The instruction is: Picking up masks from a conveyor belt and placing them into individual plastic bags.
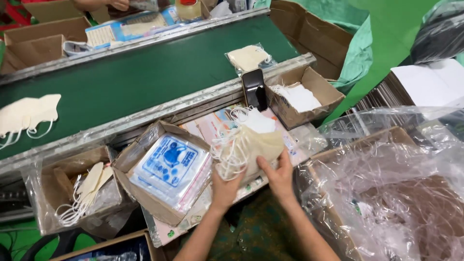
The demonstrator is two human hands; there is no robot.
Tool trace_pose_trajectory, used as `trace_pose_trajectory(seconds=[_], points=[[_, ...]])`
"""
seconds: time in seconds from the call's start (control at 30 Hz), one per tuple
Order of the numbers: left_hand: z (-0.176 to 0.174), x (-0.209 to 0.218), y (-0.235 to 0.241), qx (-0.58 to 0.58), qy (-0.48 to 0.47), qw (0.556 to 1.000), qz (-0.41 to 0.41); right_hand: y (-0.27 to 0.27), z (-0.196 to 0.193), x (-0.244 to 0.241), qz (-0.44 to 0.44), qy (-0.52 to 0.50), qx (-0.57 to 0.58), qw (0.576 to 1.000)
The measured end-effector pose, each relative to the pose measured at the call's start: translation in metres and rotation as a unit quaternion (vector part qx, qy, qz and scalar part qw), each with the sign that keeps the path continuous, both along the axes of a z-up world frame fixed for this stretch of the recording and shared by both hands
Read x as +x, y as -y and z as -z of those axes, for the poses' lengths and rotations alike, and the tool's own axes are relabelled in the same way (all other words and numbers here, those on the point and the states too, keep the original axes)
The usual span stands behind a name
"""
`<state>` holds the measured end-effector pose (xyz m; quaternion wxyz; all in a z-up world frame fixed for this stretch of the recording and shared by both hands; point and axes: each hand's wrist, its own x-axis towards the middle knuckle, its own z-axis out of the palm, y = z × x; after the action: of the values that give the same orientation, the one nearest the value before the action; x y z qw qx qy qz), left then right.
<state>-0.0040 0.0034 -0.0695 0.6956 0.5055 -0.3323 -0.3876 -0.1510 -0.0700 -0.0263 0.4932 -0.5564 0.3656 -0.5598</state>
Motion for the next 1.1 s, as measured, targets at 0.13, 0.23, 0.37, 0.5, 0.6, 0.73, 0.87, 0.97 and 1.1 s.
trace_pose_trajectory(seconds=[0.13,0.23,0.37,0.5,0.6,0.73,0.87,0.97,1.1], points=[[0.059,0.027,-0.031,0.019,0.258,0.964,-0.06,0.011,-0.029,-0.036,0.042,-0.205,-0.116,0.971],[0.031,0.025,-0.025,0.097,0.227,0.968,0.046,0.024,-0.025,-0.038,-0.022,-0.323,-0.285,0.902],[-0.009,0.006,-0.011,0.012,0.422,0.905,-0.047,0.03,0.06,-0.028,-0.229,-0.315,-0.086,0.917],[-0.014,0.011,-0.014,0.031,0.468,0.88,-0.072,0.02,0.016,-0.02,-0.246,-0.315,-0.06,0.915],[-0.009,0.002,-0.014,0.03,0.433,0.899,-0.058,0.034,0.056,-0.026,-0.204,-0.319,-0.298,0.876],[0.002,0.003,-0.025,0.022,0.417,0.908,0.034,0.019,0.085,-0.024,-0.25,-0.277,-0.114,0.921],[-0.001,0.015,-0.018,0.096,0.349,0.926,0.105,0.03,0.089,-0.013,-0.282,-0.28,-0.04,0.917],[-0.002,0.019,-0.031,0.029,0.361,0.913,0.189,0.025,0.074,-0.008,-0.323,-0.287,-0.133,0.892],[-0.03,0.034,-0.032,-0.003,0.289,0.915,0.28,0.023,0.075,-0.013,-0.35,-0.26,-0.17,0.884]])
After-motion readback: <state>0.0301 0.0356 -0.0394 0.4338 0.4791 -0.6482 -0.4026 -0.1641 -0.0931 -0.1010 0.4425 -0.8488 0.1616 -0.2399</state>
